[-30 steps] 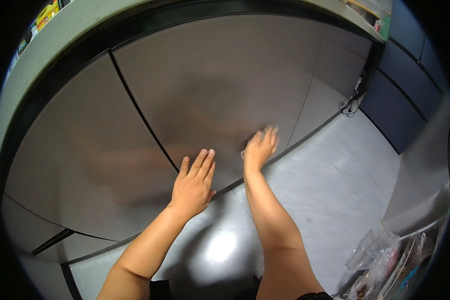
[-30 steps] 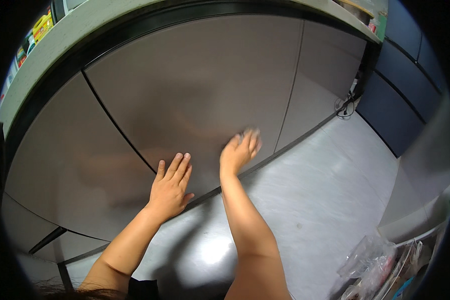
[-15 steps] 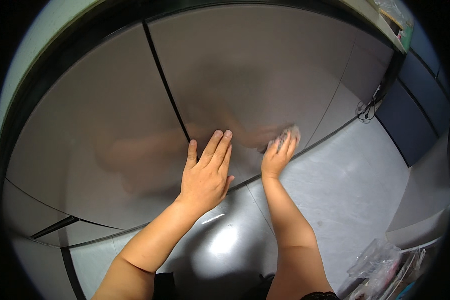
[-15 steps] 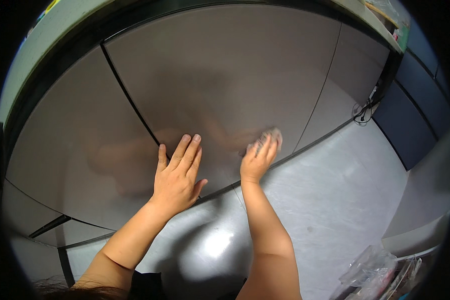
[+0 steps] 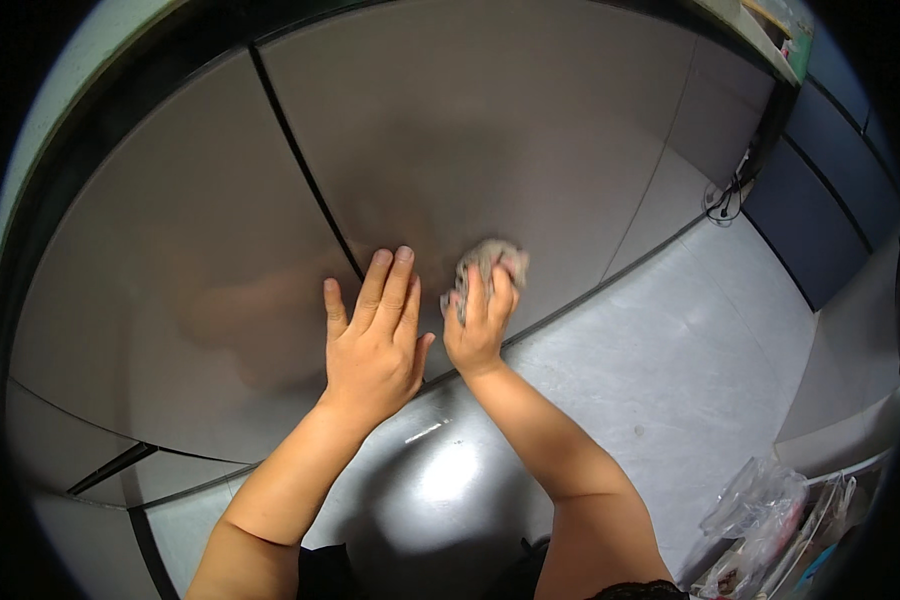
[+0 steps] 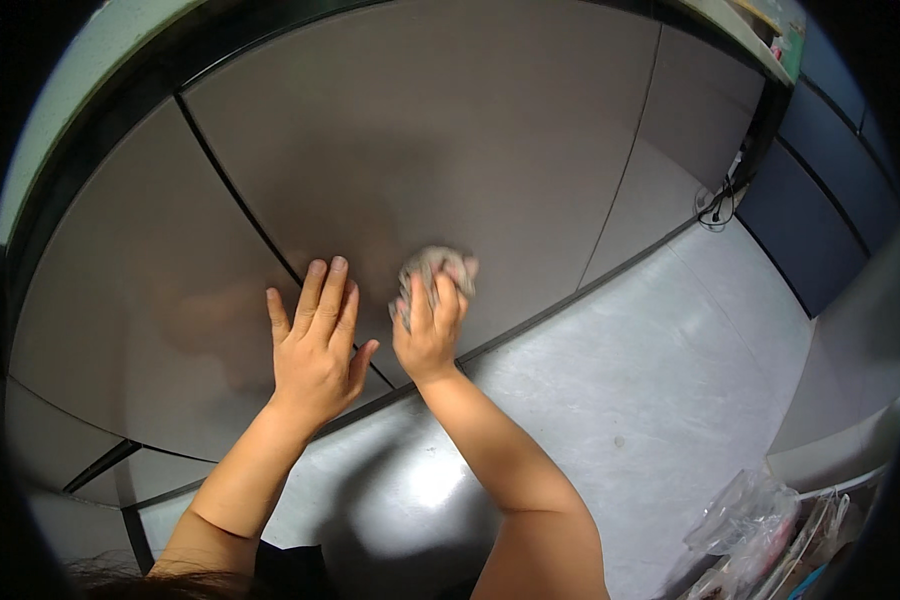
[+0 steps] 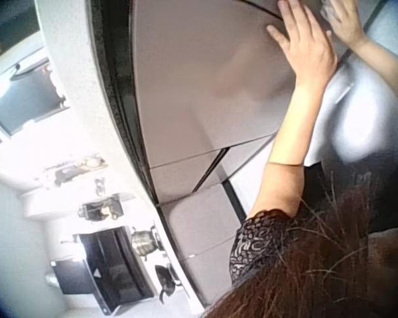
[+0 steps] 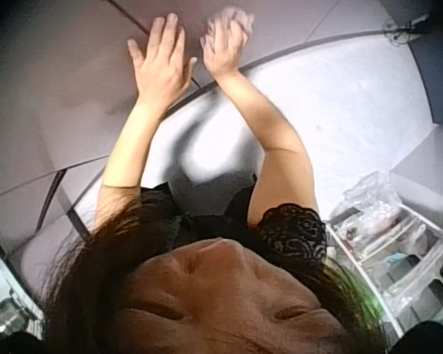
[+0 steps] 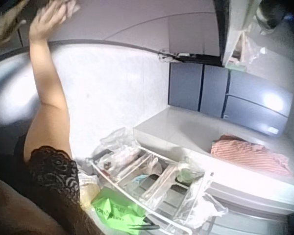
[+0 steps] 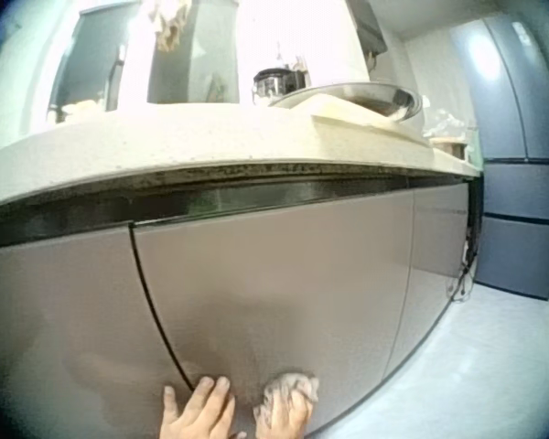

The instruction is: The person wipes the front of kitchen cabinet doors and drawers with a cloth, then rinses the cloth in the sink and resumes wiping the cabinet surfaces. The person opens and closes cabinet doors and drawers while cleaning.

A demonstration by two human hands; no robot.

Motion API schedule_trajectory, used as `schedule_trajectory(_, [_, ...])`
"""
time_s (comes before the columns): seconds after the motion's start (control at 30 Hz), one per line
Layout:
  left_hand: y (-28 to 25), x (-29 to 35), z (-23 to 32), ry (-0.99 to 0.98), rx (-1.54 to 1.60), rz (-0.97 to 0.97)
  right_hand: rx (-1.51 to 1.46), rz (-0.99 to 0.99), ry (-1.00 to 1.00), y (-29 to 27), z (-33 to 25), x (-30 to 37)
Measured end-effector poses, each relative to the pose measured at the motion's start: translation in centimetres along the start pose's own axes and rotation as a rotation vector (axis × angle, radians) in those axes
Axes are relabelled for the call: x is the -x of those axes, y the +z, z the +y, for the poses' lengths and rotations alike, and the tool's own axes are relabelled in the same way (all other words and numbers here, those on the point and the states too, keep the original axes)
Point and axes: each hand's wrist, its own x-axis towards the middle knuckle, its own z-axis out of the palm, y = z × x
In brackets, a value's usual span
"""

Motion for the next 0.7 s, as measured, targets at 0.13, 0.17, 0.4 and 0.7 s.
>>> schedule_trajectory(0.13, [0.2, -0.1, 0.3, -0.023, -0.024, -0.022, 0.036, -0.234, 0.005, -1.9, 2.8, 6.6])
schedule_trajectory(0.17, [0.4, 0.1, 0.2, -0.025, -0.031, -0.03, 0.023, -0.197, -0.017, -1.9, 2.8, 5.5])
schedule_trajectory(0.4, [-0.1, 0.4, -0.3, -0.008, -0.077, -0.067, 0.04, -0.124, 0.061, -1.7, 2.1, -1.9])
schedule_trajectory(0.7, [-0.2, 0.5, -0.2, -0.012, -0.058, -0.062, 0.072, -0.075, -0.09, -2.0, 2.7, -2.0])
